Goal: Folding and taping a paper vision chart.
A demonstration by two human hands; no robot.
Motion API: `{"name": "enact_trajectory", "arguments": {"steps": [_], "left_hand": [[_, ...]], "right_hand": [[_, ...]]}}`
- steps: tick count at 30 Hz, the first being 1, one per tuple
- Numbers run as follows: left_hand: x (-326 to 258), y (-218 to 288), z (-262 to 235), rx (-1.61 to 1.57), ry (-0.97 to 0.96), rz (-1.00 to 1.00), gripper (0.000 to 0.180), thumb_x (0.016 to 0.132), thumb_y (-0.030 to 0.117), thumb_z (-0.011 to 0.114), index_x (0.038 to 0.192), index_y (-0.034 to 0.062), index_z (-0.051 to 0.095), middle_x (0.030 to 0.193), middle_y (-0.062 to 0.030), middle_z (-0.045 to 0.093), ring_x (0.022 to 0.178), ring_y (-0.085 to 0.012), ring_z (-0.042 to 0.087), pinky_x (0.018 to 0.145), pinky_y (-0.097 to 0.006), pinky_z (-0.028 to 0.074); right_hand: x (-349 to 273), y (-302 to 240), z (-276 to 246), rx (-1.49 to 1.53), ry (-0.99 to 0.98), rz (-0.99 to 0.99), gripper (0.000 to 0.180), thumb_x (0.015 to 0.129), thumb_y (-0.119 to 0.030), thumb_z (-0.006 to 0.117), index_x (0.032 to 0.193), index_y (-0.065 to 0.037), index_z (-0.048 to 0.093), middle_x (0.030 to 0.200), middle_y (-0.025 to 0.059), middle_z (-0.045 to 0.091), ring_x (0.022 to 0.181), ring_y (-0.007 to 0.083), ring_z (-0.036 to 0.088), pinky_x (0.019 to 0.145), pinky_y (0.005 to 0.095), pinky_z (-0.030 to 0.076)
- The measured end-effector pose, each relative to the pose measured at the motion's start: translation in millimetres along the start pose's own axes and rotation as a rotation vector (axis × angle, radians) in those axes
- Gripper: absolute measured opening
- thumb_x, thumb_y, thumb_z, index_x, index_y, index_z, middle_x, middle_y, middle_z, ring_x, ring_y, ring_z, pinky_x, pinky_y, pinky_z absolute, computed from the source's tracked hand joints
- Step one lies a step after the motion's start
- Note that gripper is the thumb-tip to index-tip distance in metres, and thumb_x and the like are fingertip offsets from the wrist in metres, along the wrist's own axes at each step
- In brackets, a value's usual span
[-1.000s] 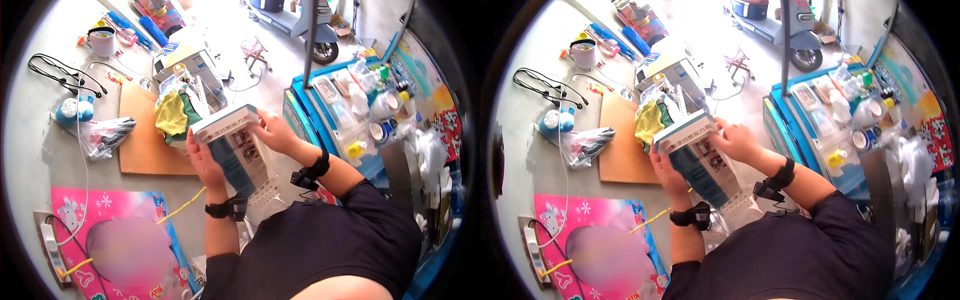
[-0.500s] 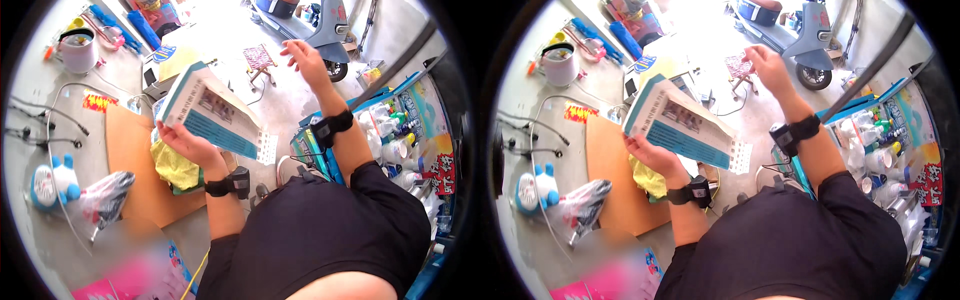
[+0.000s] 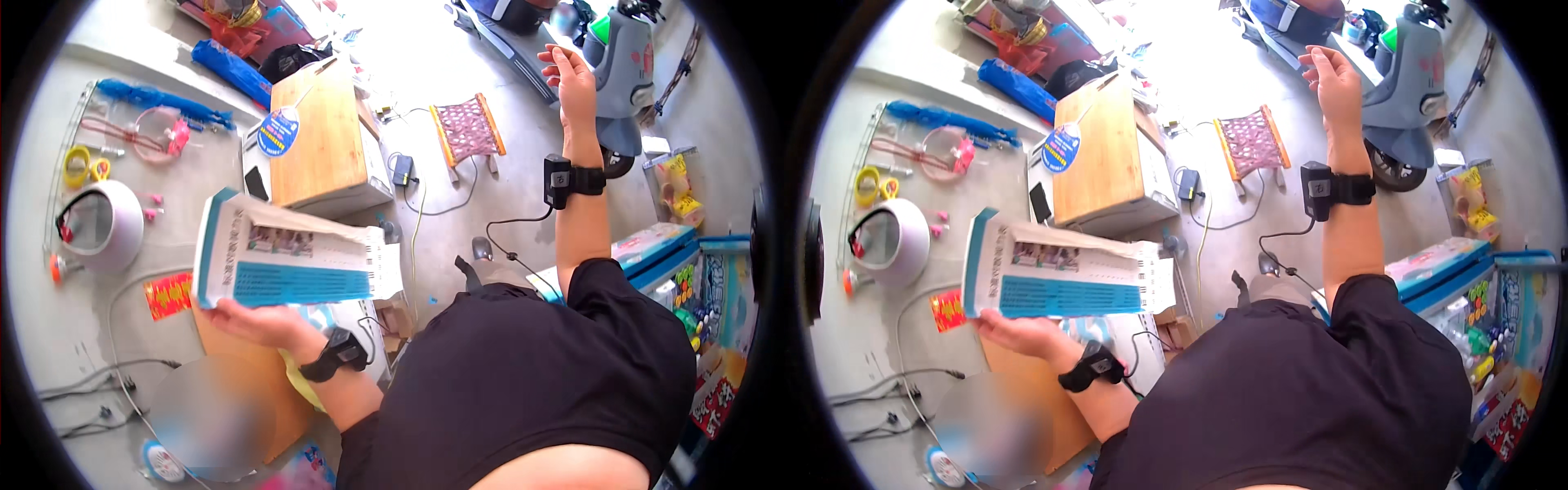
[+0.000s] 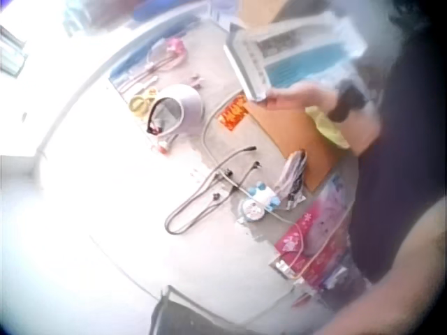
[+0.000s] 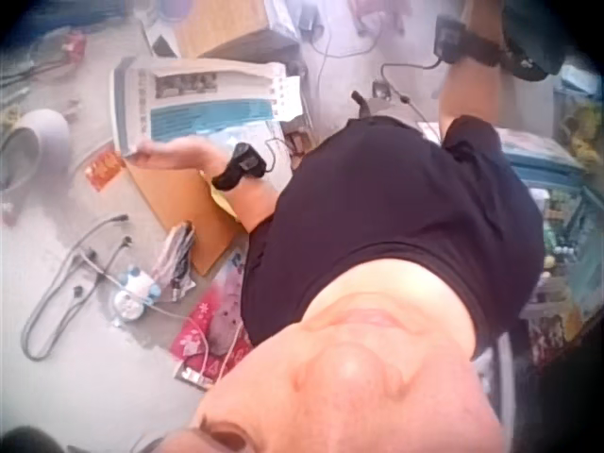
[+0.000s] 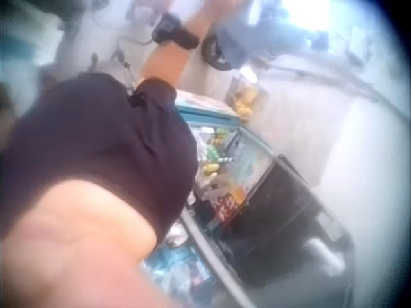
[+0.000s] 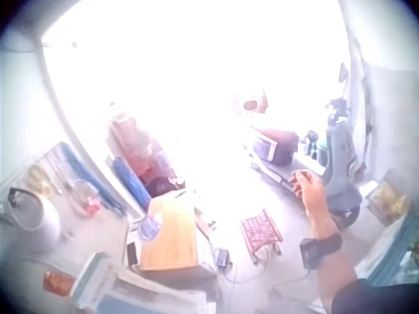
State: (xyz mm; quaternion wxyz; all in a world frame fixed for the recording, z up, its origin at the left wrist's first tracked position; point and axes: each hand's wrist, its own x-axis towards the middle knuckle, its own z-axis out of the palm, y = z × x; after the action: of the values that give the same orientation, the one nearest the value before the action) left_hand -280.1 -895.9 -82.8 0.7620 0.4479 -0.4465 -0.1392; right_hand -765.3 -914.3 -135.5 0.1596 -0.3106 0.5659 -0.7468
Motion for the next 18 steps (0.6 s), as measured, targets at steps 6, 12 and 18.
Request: {"name": "enact_trajectory", "arguments": {"steps": [6,12,18], "left_hand": [[55,-13,81,0.123,0.121,0.036,0.049,0.100,0.027,0.046,0.135,-0.0060,0.041,0.129,-0.0208,0.051,0.115,-0.0305,0.056,0.098,-0.040,0.046],[93,-57,97,0.300,0.144,0.149,0.050,0.098,0.029,0.046,0.132,-0.0075,0.042,0.124,-0.0203,0.052,0.111,-0.0282,0.056,0.095,-0.038,0.046],[126,-101,102,0.147,0.101,-0.011,0.052,0.099,0.029,0.049,0.137,-0.0059,0.039,0.126,-0.0177,0.053,0.113,-0.0253,0.055,0.097,-0.037,0.045]], "right_hand": [[103,38,55,-0.083,-0.139,-0.029,0.022,0.096,-0.021,0.058,0.107,-0.004,0.067,0.093,0.0016,0.070,0.071,0.0035,0.054,0.062,0.0179,0.041],[144,45,158,-0.377,-0.389,-0.242,0.023,0.095,-0.021,0.060,0.105,-0.003,0.068,0.085,0.0028,0.069,0.072,0.0073,0.057,0.065,0.0209,0.044],[208,52,238,-0.494,-0.580,-0.432,0.019,0.093,-0.016,0.062,0.105,-0.002,0.068,0.078,0.0043,0.066,0.067,0.0076,0.056,0.060,0.0231,0.044]]}}
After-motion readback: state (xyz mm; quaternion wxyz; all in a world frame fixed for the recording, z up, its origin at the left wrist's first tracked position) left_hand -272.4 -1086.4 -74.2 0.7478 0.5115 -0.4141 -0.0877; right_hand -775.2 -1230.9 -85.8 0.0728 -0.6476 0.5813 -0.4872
